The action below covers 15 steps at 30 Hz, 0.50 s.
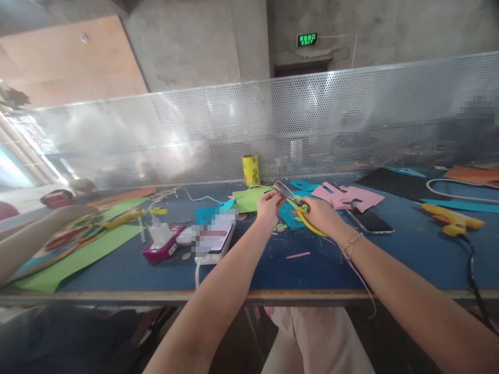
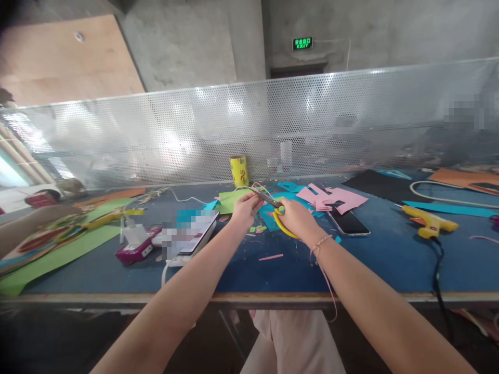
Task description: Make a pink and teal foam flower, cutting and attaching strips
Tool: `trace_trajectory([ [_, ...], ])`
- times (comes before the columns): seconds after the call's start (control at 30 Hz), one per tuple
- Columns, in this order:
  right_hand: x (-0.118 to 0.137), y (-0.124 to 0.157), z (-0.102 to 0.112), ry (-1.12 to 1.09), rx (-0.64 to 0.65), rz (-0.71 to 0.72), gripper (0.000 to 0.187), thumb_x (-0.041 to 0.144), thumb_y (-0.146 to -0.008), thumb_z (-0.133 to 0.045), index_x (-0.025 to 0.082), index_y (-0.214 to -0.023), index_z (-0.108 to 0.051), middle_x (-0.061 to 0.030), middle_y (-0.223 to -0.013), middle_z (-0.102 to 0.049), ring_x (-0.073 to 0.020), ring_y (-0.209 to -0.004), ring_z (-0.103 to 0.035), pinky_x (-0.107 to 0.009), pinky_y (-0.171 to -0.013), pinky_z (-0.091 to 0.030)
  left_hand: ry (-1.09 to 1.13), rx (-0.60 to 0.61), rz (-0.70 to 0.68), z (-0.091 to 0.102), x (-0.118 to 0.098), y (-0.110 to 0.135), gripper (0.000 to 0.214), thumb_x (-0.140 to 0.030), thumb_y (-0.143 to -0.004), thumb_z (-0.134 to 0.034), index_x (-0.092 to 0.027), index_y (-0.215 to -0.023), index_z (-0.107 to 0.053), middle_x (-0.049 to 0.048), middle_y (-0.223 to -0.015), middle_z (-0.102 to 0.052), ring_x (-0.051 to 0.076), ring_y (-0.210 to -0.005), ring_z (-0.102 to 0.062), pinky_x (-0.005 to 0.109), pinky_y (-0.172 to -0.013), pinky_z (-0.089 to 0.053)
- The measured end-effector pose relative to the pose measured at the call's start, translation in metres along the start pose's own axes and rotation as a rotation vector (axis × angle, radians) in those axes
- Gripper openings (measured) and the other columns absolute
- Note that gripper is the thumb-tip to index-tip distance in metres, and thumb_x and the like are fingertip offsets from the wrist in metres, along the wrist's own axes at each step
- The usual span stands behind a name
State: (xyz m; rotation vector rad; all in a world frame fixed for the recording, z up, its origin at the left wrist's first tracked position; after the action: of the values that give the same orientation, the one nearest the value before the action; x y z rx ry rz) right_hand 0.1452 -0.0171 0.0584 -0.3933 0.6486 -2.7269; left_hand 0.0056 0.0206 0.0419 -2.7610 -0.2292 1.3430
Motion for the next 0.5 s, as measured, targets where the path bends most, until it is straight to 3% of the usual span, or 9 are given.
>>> trace_trajectory([
  [0.5,-0.0019,-0.0019,0.0009,-0.032,-0.035,0.003,0.031,0.043,-0.073,-0.056,0.018,-0.090,-0.058,-0.0052,-0.073,-0.061,-0.0166,-0.066,-0.057,-0.023,-0.053,-0.033,-0.035,0.074,0.094,-0.0054,0.0068,0.0029,0.016,0.000,-0.062,-0.060,-0.013,-0.064,-0.050,-0.0011,-0.056,-0.058,0.008,-0.057,-0.059,0.026,-0.075,-0.049],
])
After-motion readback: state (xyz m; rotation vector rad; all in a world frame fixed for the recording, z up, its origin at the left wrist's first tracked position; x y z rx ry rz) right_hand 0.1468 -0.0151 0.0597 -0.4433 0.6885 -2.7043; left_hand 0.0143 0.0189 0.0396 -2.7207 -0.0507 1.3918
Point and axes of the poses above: each hand's wrist, its own y-axis away from the middle knuckle, its own z-axis out of the back of the hand, x = y × z, the point moved 5 cm from there along -y, towards the middle knuckle
